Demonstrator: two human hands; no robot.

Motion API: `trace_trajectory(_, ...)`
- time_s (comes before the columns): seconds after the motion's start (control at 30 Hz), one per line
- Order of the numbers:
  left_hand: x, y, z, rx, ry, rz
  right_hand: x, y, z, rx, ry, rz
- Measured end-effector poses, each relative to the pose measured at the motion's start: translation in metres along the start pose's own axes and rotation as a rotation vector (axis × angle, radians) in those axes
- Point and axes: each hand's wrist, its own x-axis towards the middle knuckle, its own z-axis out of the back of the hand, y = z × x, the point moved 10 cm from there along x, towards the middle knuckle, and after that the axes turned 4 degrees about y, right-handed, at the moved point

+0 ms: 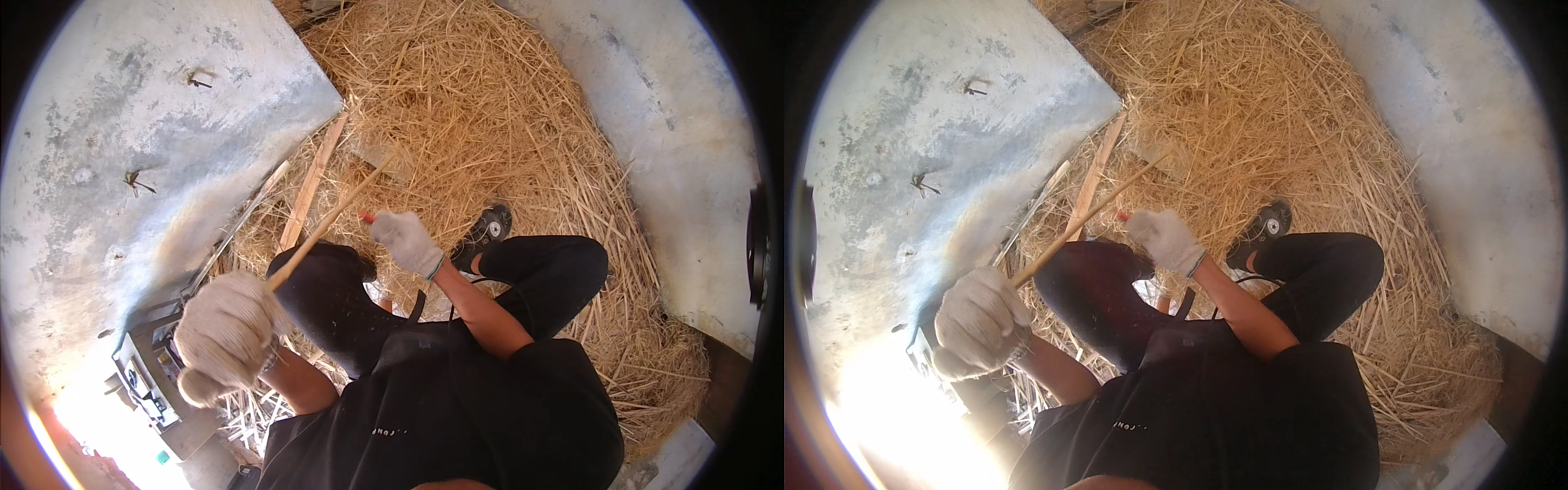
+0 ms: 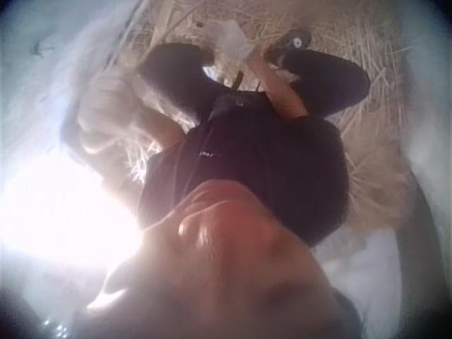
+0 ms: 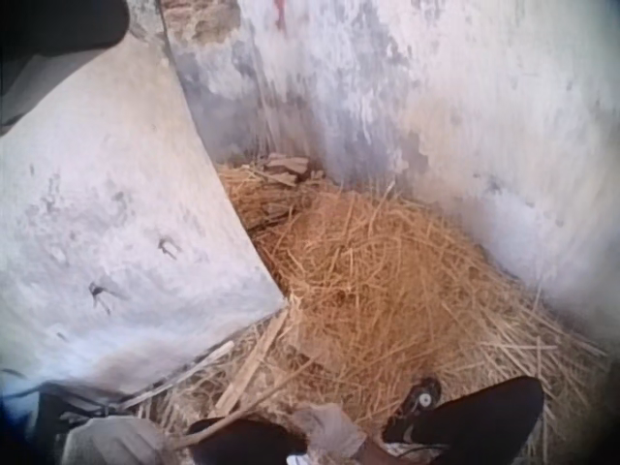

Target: The person carves a thin bamboo stick using a small red cutter while sitting on a straw-covered floor.

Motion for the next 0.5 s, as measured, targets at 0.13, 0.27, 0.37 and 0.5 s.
trace_trajectory(0.13, -0.009, -0.003, 0.012, 0.080, -0.308, -0.023, 0.006, -0.045, 0.001, 0.035, -0.112, -0.191)
trace_trajectory(0.27, -0.012, -0.001, 0.018, 0.076, -0.316, 0.008, 0.030, -0.054, 0.022, -0.225, -0.195, -0.228)
trace_trajectory(0.37, -0.015, -0.002, 0.020, 0.085, -0.359, 0.013, 0.030, -0.046, 0.029, -0.253, -0.190, -0.309)
trace_trajectory(0.5, -0.021, -0.002, 0.020, 0.055, -0.367, 0.018, 0.003, 0.061, 0.013, -0.070, -0.042, -0.174)
